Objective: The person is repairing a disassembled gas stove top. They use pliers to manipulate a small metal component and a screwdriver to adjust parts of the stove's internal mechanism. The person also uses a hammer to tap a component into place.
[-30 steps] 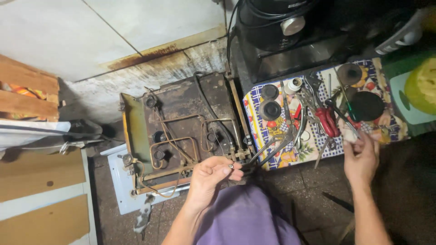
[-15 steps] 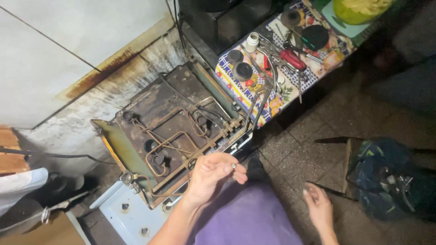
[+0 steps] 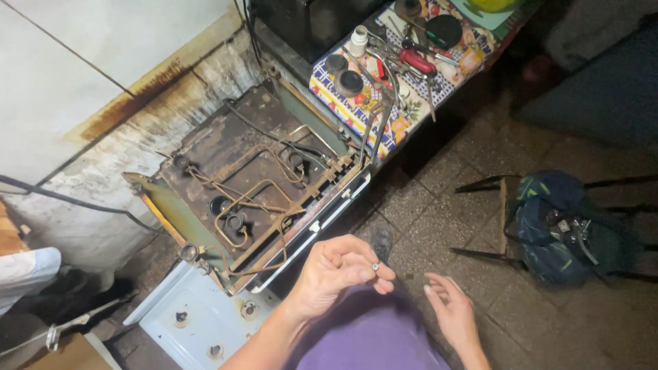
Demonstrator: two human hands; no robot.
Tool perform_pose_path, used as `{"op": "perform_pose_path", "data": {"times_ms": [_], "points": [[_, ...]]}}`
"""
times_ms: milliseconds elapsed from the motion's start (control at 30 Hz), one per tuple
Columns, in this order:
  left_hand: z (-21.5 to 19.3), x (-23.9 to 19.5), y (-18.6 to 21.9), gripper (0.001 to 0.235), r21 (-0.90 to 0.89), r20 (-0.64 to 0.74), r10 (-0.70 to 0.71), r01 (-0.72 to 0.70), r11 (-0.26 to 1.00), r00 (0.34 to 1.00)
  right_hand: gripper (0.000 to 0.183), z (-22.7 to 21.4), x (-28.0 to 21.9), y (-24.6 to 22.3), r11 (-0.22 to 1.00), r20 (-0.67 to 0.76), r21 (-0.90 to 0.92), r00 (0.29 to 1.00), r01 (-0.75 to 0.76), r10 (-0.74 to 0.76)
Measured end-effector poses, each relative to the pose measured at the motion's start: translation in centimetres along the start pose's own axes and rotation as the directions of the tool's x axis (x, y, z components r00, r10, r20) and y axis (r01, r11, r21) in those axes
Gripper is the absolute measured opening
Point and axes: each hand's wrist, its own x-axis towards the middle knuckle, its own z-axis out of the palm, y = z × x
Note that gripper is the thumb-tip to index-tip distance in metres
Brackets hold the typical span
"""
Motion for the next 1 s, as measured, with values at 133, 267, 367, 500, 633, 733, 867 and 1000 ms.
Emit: {"op": "perform_pose_path", "data": {"times_ms": [133, 267, 367, 500, 633, 733, 867, 1000], "points": [[0.9, -0.5, -0.5, 0.017, 0.029, -0.037, 0.015, -0.014, 0.999, 0.999, 0.027, -1.9, -1.4, -8.7, 0.981, 0.006, -0.001, 0.981, 0.192, -0.192], [1.9, -0.8, -1.0, 0.017, 0.054, -0.051, 0.094, -0.092, 0.994, 0.994, 0.024, -3.7, -2.9, -16.8, 0.895, -0.040, 0.038, 0.896, 0.444, -0.443], [2.3, -0.9, -1.1, 0.017, 0.210, -0.025, 0.213, -0.203, 0.956, 0.977, 0.024, -4.3, -3.5, -21.4, 0.785, -0.063, 0.171, 0.801, 0.596, -0.595], [4.6, -1.4, 0.9, 0.010, 0.634, 0.022, 0.394, -0.317, 0.705, 0.919, 0.016, -4.4, -3.3, -25.4, 0.745, -0.005, 0.236, 0.767, 0.624, -0.642], [5.3, -1.7, 1.2, 0.009, 0.692, 0.033, 0.476, -0.363, 0.623, 0.879, 0.013, -3.3, -2.6, -24.3, 0.752, 0.023, 0.355, 0.799, 0.556, -0.601], [5.5, -1.9, 1.4, 0.011, 0.731, 0.047, 0.492, -0.366, 0.576, 0.869, 0.013, -2.7, -2.4, -22.7, 0.730, 0.071, 0.572, 0.864, 0.374, -0.499], [5.5, -1.9, 1.6, 0.014, 0.751, 0.095, 0.497, -0.390, 0.533, 0.862, 0.007, -1.9, -2.2, -22.0, 0.630, 0.068, 0.717, 0.870, 0.298, -0.489], [4.8, -1.6, 1.6, 0.013, 0.763, 0.186, 0.478, -0.433, 0.480, 0.858, 0.006, -0.7, -1.6, -20.2, 0.543, 0.069, 0.814, 0.892, 0.208, -0.447]]}}
